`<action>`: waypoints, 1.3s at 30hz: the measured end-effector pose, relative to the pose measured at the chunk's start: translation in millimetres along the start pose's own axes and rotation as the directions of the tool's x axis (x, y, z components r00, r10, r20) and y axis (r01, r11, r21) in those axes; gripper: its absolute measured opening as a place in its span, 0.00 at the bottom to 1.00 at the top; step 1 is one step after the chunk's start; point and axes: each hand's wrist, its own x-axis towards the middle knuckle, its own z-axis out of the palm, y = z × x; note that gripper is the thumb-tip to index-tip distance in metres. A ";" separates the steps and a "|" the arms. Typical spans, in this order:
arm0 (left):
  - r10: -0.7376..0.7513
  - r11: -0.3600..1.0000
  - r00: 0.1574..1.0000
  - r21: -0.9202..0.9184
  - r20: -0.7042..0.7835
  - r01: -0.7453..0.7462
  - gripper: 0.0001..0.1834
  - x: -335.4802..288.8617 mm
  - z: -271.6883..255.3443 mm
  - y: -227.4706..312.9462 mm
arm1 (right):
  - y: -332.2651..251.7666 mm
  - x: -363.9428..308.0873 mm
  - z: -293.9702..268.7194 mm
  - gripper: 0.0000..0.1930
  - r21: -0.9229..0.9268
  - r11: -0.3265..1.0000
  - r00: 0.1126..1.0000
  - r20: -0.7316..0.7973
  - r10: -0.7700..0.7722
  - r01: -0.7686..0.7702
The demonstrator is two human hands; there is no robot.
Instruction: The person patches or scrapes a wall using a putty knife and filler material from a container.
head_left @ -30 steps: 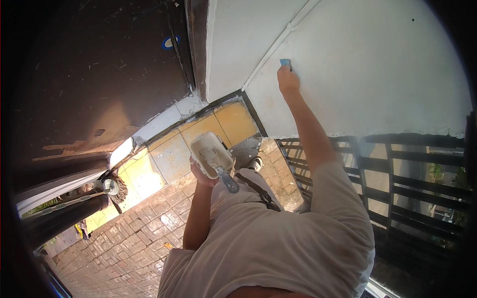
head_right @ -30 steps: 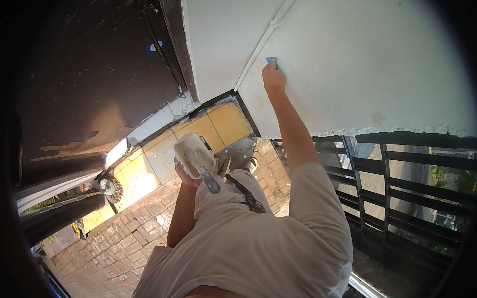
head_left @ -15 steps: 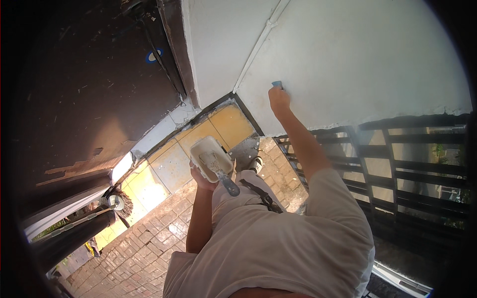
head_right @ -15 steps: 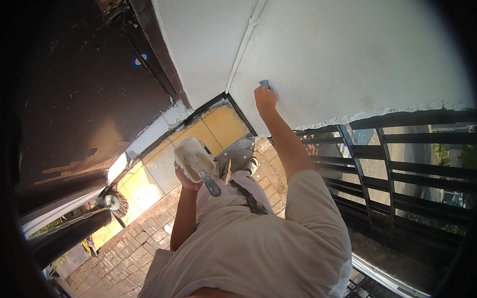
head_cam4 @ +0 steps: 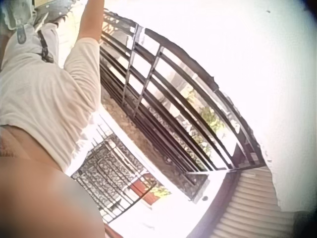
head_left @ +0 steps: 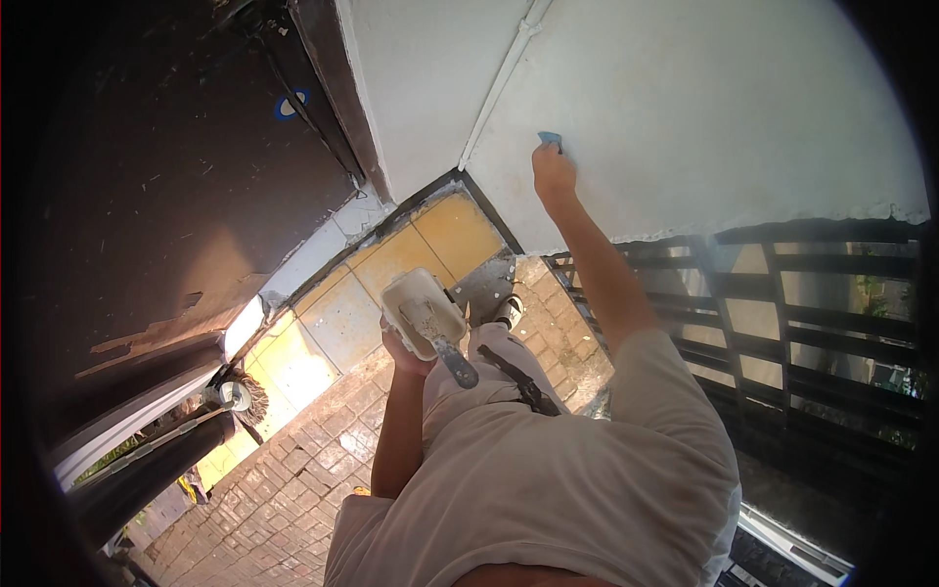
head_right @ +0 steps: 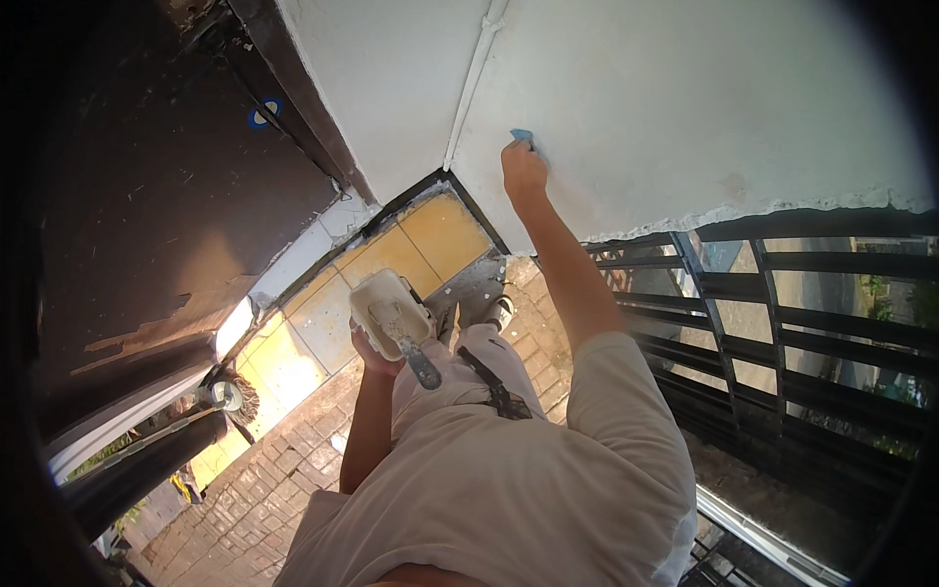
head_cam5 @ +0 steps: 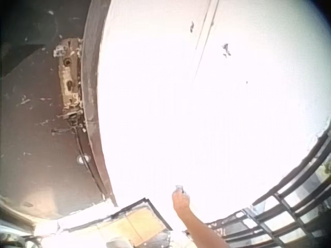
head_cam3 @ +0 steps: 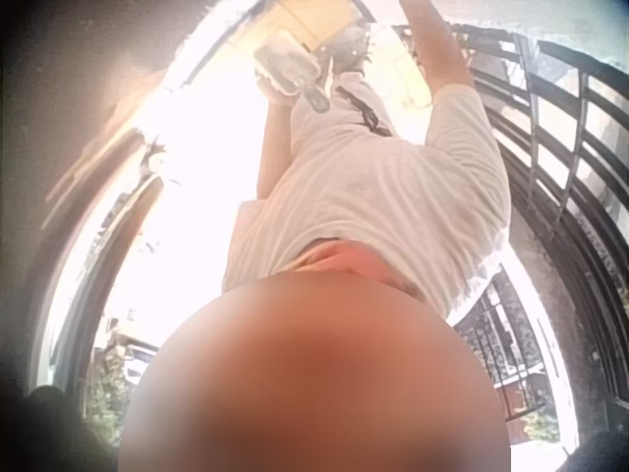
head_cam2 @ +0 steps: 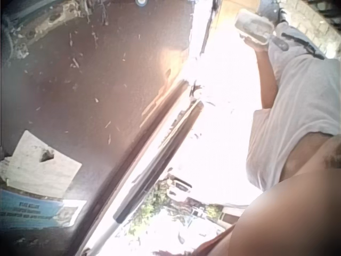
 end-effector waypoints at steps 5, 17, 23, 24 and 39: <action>0.035 0.999 0.999 -0.035 0.038 -0.033 0.35 -8.8 -6.2 4.6 | -1.4 7.4 -35.9 0.11 0.048 0.996 0.995 -0.065 -0.077 0.080; -0.012 0.999 1.000 0.045 -0.022 0.013 0.36 -2.2 1.8 -10.7 | -18.2 -1.8 50.5 0.06 0.012 0.997 0.989 0.131 -0.073 0.072; -0.024 0.999 1.000 0.030 -0.006 0.024 0.35 -3.1 4.4 -2.2 | 41.7 -125.6 94.0 0.03 0.280 0.960 0.997 0.079 -0.025 0.002; -0.027 0.999 0.999 0.030 0.033 0.026 0.35 -3.2 9.3 -0.5 | 50.6 -149.0 88.7 0.04 0.432 0.900 0.994 0.112 0.017 -0.064; -0.340 0.938 0.908 0.151 0.246 0.311 0.30 38.1 55.5 -22.3 | 54.4 -309.2 -11.8 0.12 0.660 -0.715 0.682 0.634 0.365 -0.231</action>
